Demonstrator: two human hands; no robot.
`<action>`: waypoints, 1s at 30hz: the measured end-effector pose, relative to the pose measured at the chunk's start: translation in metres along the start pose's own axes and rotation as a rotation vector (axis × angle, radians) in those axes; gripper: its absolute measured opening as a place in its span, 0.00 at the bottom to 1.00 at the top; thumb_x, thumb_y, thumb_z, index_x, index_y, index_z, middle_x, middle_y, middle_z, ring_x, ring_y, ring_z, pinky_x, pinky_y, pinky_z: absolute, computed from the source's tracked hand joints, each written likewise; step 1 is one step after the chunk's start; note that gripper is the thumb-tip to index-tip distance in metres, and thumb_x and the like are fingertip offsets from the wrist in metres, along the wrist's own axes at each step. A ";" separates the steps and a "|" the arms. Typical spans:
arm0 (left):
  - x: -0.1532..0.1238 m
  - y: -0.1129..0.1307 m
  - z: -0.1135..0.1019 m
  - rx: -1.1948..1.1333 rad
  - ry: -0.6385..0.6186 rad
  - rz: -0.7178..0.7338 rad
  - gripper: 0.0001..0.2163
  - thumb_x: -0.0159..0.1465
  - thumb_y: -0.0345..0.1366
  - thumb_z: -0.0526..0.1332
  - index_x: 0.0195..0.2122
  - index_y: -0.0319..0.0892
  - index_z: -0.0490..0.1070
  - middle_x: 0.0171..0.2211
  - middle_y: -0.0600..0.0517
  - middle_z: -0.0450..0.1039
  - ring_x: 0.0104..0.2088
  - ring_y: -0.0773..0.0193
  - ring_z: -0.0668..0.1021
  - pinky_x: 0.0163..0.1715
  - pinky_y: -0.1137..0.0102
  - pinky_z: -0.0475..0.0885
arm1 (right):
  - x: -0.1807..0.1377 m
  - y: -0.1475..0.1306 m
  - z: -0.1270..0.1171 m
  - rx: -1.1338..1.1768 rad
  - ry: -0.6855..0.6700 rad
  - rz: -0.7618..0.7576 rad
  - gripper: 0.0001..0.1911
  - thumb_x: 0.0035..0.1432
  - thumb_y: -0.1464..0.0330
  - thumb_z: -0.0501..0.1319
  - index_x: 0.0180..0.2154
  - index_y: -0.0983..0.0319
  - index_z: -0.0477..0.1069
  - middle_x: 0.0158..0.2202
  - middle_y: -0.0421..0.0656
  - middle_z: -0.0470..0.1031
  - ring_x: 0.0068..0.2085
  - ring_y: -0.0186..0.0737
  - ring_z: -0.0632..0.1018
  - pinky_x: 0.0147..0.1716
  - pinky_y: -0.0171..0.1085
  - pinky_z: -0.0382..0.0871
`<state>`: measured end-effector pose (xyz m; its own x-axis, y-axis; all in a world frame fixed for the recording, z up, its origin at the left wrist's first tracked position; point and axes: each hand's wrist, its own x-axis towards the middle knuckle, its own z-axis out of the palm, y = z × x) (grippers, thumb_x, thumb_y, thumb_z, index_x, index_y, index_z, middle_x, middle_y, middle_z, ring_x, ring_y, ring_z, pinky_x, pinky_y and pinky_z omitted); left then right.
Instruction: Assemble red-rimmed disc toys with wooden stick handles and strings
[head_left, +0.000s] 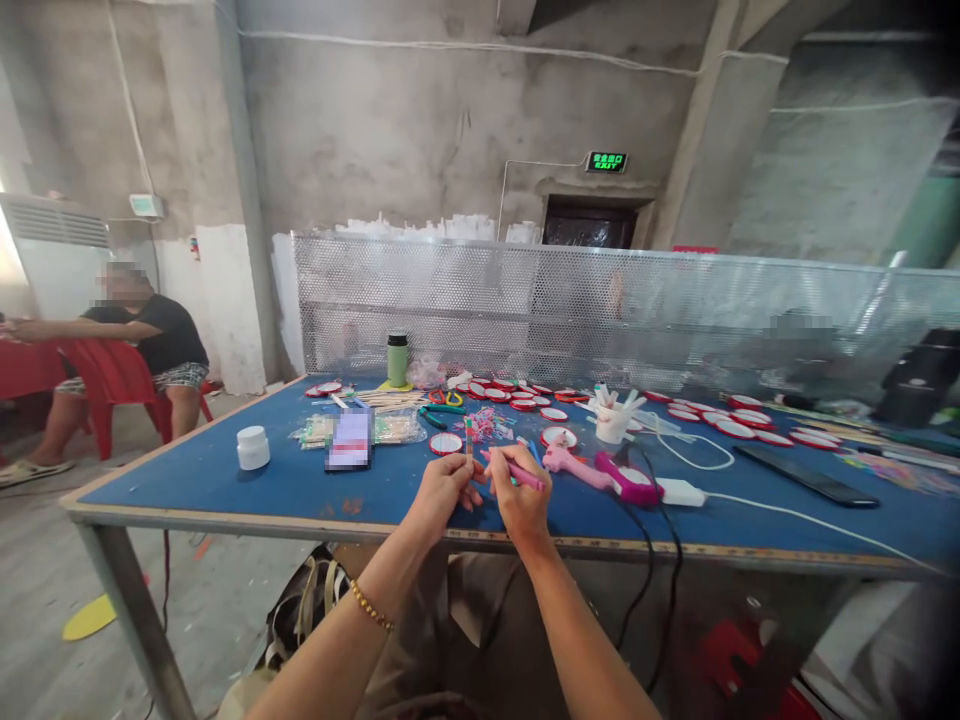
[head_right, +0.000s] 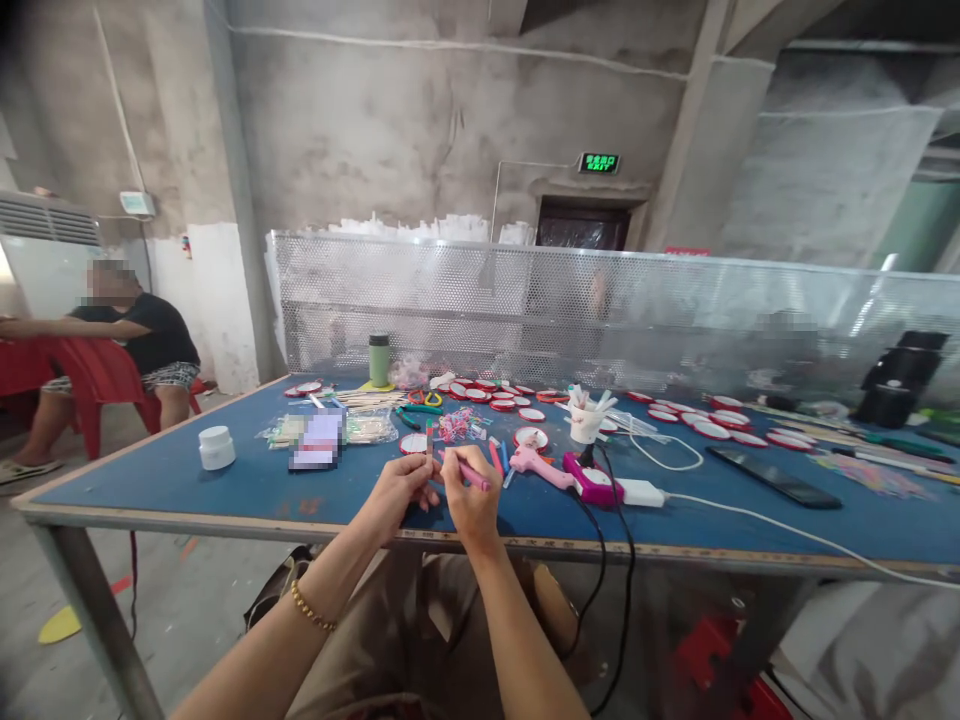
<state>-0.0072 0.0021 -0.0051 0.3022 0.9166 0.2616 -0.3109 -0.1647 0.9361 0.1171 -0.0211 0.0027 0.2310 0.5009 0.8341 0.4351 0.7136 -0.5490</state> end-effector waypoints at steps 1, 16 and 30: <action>0.000 0.000 -0.001 -0.005 -0.002 -0.004 0.16 0.55 0.46 0.66 0.33 0.36 0.71 0.27 0.50 0.77 0.17 0.71 0.75 0.15 0.78 0.66 | 0.000 -0.001 0.000 0.018 -0.003 0.008 0.13 0.65 0.62 0.59 0.28 0.60 0.70 0.23 0.38 0.73 0.22 0.32 0.71 0.24 0.33 0.67; -0.003 -0.001 0.004 0.087 -0.031 0.052 0.18 0.59 0.51 0.63 0.31 0.39 0.66 0.27 0.50 0.77 0.14 0.70 0.75 0.10 0.79 0.61 | 0.001 -0.005 0.003 0.159 -0.069 0.118 0.11 0.63 0.60 0.61 0.31 0.60 0.71 0.26 0.38 0.74 0.21 0.33 0.73 0.21 0.32 0.68; -0.007 0.005 0.005 0.114 -0.060 0.055 0.21 0.59 0.54 0.62 0.29 0.38 0.67 0.26 0.49 0.76 0.14 0.71 0.74 0.11 0.79 0.60 | -0.001 0.000 0.001 0.072 -0.105 0.090 0.13 0.64 0.60 0.60 0.28 0.59 0.70 0.23 0.38 0.73 0.22 0.34 0.72 0.21 0.34 0.69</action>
<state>-0.0062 -0.0072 -0.0016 0.3419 0.8821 0.3240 -0.2249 -0.2580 0.9396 0.1158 -0.0208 0.0013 0.1724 0.6099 0.7735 0.3527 0.6950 -0.6265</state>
